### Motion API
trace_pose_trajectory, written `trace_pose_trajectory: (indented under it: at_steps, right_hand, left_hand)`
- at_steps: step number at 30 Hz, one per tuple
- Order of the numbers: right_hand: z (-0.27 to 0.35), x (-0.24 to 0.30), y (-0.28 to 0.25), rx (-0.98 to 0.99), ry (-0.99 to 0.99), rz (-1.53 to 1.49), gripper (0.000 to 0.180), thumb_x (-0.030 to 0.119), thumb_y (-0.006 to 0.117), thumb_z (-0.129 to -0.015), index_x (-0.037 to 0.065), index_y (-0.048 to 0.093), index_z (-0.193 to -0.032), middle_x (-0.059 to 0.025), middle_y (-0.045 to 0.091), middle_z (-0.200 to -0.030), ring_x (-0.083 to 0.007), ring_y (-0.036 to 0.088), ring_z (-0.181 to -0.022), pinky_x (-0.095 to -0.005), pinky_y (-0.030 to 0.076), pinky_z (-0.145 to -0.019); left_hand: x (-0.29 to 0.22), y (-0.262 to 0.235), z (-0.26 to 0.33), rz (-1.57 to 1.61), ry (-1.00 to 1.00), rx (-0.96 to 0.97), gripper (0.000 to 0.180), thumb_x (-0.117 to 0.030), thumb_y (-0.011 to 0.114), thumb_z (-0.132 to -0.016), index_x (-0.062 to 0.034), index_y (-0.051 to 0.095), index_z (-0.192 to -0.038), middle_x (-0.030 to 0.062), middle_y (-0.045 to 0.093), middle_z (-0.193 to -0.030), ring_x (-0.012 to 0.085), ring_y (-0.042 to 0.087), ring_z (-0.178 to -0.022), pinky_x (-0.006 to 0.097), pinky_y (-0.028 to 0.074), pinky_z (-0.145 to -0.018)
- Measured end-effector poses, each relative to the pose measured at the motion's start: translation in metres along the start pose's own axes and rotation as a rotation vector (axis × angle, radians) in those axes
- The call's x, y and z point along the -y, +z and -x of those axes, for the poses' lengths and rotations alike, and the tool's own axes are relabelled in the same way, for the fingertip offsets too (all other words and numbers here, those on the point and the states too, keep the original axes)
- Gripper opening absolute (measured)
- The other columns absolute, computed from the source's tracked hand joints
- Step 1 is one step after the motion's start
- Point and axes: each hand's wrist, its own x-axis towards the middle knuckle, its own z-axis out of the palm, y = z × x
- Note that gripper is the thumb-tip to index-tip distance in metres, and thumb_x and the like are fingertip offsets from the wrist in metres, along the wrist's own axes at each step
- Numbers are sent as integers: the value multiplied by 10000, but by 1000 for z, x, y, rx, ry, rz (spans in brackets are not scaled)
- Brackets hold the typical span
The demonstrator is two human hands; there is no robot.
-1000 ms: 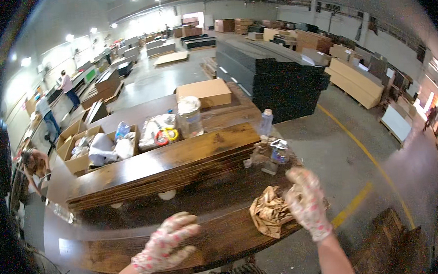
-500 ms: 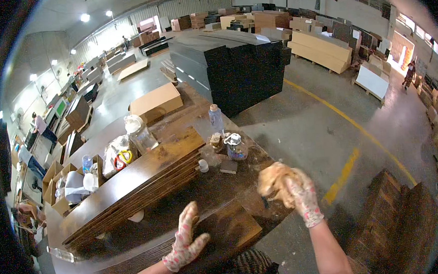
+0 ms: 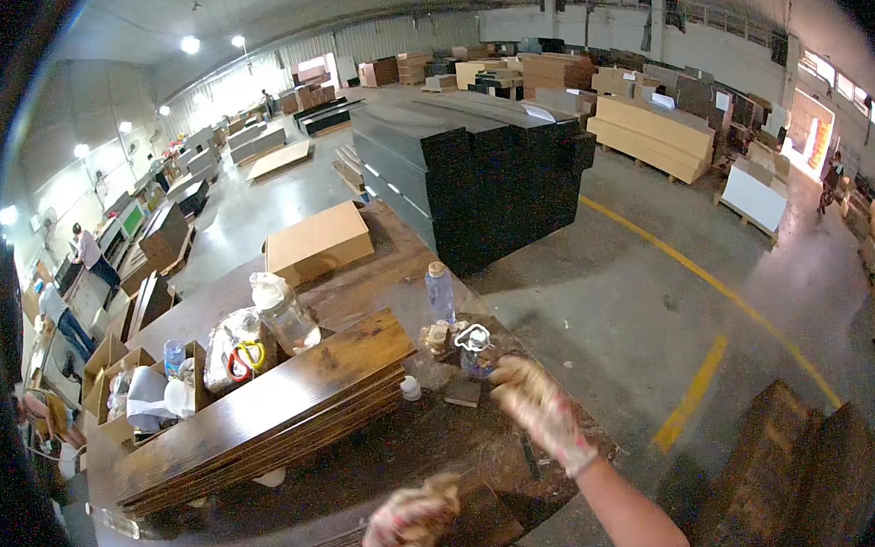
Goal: The person polishes and finishes wooden boards using a block and a cloth, rubbing the surfaces and edges of each board on the table.
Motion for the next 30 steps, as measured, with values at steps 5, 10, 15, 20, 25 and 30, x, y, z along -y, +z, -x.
trace_pose_trajectory:
  at_steps: [5, 10, 15, 20, 25, 30]
  right_hand:
    - [-43, -73, -48, -287, 65, 350, 237, 57, 600, -902, 21, 624, -1135, -31, 654, -1092, -127, 619, -946, -284, 511, -856]
    - [-82, -84, -35, -353, -197, 673, 195, 33, 629, -861, 9, 663, -1052, -41, 652, -958, -111, 614, -882, -255, 497, -789]
    - [-77, -93, -30, -265, -135, 666, 175, 44, 637, -830, 29, 667, -1002, -114, 665, -971, -251, 658, -872, -333, 523, -784]
    - [-95, -83, -12, -294, -342, 908, 211, 57, 664, -795, 79, 659, -1005, -108, 665, -985, -287, 637, -916, -387, 510, -818]
    - [-157, -87, 36, 8, -453, 1254, 318, 196, 678, -792, 145, 628, -1102, -80, 646, -1095, -284, 557, -1110, -458, 436, -918]
    - [-204, -121, 35, 235, -91, 1745, 350, 283, 621, -847, 128, 626, -1160, -108, 654, -1117, -264, 578, -1128, -462, 434, -907]
  left_hand:
    - [-8, 16, -1, -199, 56, 228, 226, -137, 624, -816, -116, 659, -1038, 145, 654, -1068, 331, 636, -857, 404, 524, -696]
    - [-7, 11, -5, -51, -44, 214, 217, -154, 634, -802, -107, 661, -1012, 135, 665, -1106, 306, 650, -844, 395, 531, -701]
    - [-5, 7, -2, -11, -90, 226, 240, -173, 664, -778, -77, 672, -998, 113, 689, -880, 284, 663, -748, 374, 538, -659]
    - [-14, 8, -7, -44, -91, 212, 240, -148, 673, -776, -70, 673, -1002, 116, 682, -828, 280, 665, -724, 374, 540, -647]
    - [-14, 12, -4, -49, -92, 164, 236, -125, 673, -778, -68, 674, -1007, 118, 683, -826, 278, 669, -732, 379, 542, -653]
    - [-15, 16, -8, -7, -83, 235, 230, -134, 660, -783, -67, 667, -1003, 118, 657, -795, 289, 647, -714, 383, 527, -627]
